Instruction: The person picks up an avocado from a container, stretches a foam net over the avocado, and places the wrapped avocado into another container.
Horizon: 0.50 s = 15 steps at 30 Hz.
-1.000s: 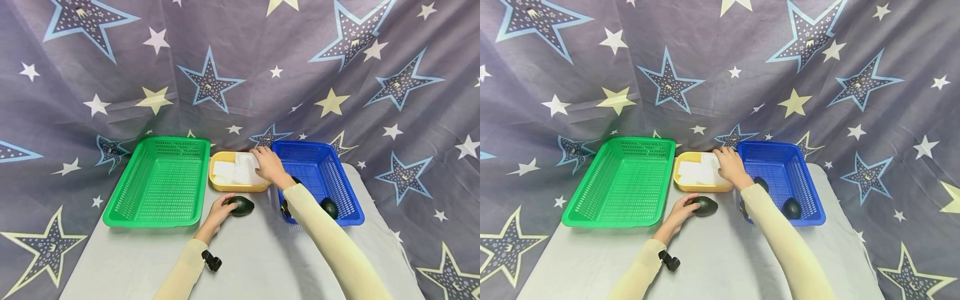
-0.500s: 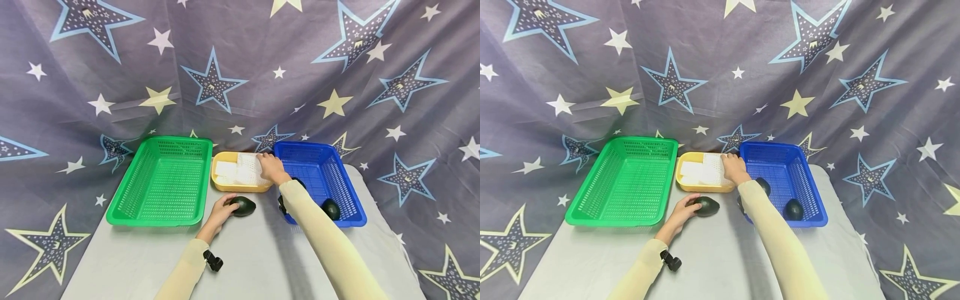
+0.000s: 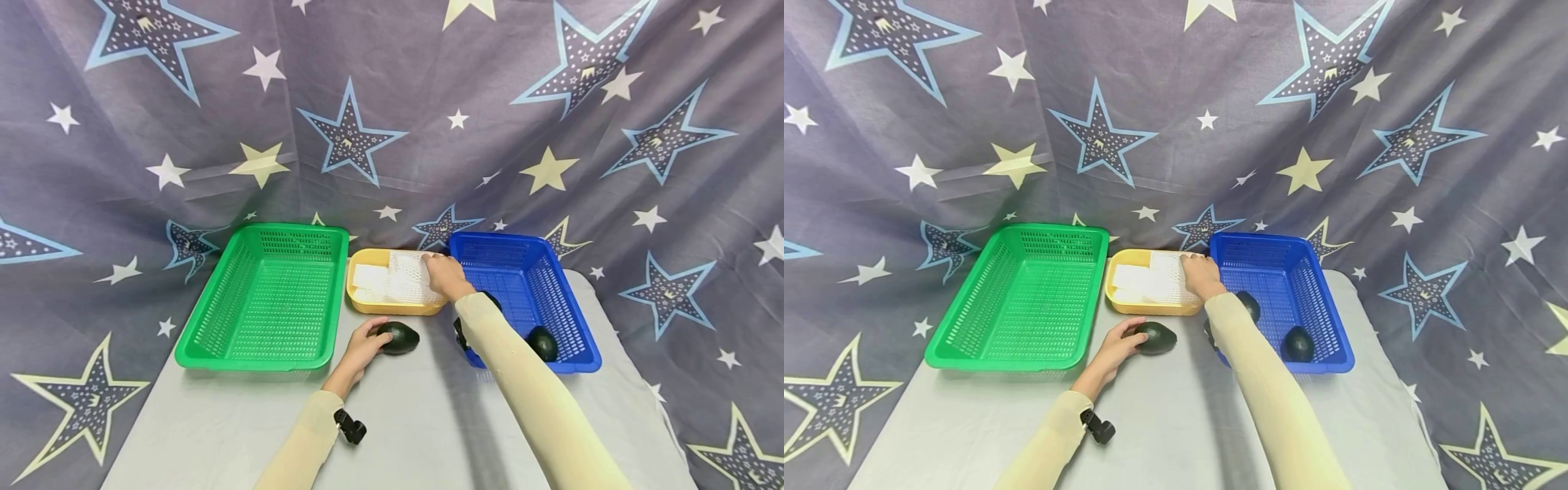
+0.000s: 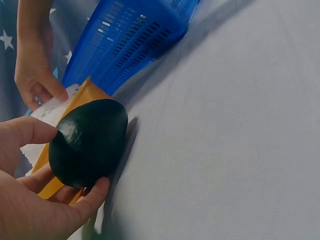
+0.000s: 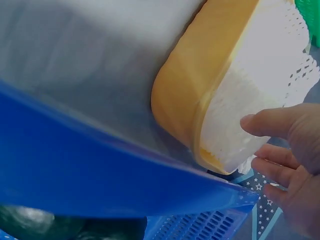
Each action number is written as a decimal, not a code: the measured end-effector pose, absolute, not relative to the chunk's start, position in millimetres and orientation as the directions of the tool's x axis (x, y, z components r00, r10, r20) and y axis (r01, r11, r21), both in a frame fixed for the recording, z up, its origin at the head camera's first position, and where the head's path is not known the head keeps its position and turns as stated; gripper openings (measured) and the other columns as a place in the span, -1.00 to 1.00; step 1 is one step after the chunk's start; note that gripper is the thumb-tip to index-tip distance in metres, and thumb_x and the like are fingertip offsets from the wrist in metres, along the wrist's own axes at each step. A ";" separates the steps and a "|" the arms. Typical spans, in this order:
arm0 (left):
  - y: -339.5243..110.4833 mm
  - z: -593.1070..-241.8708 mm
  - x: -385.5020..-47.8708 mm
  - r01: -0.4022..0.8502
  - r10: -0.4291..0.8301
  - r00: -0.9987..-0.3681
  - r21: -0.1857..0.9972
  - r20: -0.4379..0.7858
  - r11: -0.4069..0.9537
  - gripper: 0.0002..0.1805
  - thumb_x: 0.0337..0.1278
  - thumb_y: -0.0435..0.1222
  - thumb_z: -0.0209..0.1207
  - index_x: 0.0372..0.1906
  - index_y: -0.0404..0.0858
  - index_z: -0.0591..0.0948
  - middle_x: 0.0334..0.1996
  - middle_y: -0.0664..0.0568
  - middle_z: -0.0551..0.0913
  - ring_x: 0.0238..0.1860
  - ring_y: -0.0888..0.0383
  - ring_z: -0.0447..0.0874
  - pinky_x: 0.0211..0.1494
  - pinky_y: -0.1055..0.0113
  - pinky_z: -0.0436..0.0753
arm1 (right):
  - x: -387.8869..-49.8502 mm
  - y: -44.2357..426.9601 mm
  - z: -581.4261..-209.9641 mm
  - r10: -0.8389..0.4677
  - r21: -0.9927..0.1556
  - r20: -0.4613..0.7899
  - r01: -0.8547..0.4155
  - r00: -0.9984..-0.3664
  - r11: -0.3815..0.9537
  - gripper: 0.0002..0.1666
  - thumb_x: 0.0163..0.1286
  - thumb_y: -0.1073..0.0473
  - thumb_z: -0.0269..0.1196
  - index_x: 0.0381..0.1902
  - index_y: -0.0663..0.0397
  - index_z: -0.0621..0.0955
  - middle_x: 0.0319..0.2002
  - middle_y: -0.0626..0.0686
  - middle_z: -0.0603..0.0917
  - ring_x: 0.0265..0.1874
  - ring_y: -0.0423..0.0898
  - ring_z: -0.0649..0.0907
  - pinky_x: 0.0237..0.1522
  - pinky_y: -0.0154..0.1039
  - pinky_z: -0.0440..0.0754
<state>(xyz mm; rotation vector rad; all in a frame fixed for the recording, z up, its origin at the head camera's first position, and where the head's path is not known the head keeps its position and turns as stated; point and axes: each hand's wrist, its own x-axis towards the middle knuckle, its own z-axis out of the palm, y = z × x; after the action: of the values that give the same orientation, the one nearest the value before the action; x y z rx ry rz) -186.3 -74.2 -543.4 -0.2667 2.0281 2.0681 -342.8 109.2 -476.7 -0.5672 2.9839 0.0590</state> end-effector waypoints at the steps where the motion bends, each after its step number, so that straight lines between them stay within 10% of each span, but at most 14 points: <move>1: -74.0 -543.5 -186.3 -0.289 0.038 -0.957 0.957 -0.289 -0.014 -0.44 0.32 -0.37 0.18 0.40 -0.39 0.43 0.36 -0.32 0.46 0.34 -0.18 0.46 0.32 -0.13 0.57 | -342.6 109.2 -476.7 -0.364 0.018 -0.108 -0.368 -0.925 0.930 -0.37 0.31 0.27 0.37 0.34 0.13 0.50 0.19 0.24 0.65 0.18 0.19 0.64 0.32 0.05 0.54; 15: -73.8 -544.0 -185.8 -0.285 0.038 -0.958 0.958 -0.284 -0.017 -0.43 0.32 -0.36 0.18 0.40 -0.39 0.43 0.35 -0.31 0.46 0.33 -0.17 0.46 0.31 -0.12 0.58 | -345.8 116.9 -475.1 -0.333 -0.099 -0.020 -0.329 -0.943 0.939 -0.57 0.35 0.34 0.22 0.17 0.14 0.66 0.03 0.22 0.75 0.00 0.14 0.72 0.00 0.07 0.72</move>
<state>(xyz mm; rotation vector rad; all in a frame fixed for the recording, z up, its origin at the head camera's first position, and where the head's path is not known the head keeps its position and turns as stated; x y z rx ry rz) -185.8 -73.8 -544.0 -0.2612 2.0285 2.0740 -345.8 116.9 -475.1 -0.5223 3.0576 -0.1462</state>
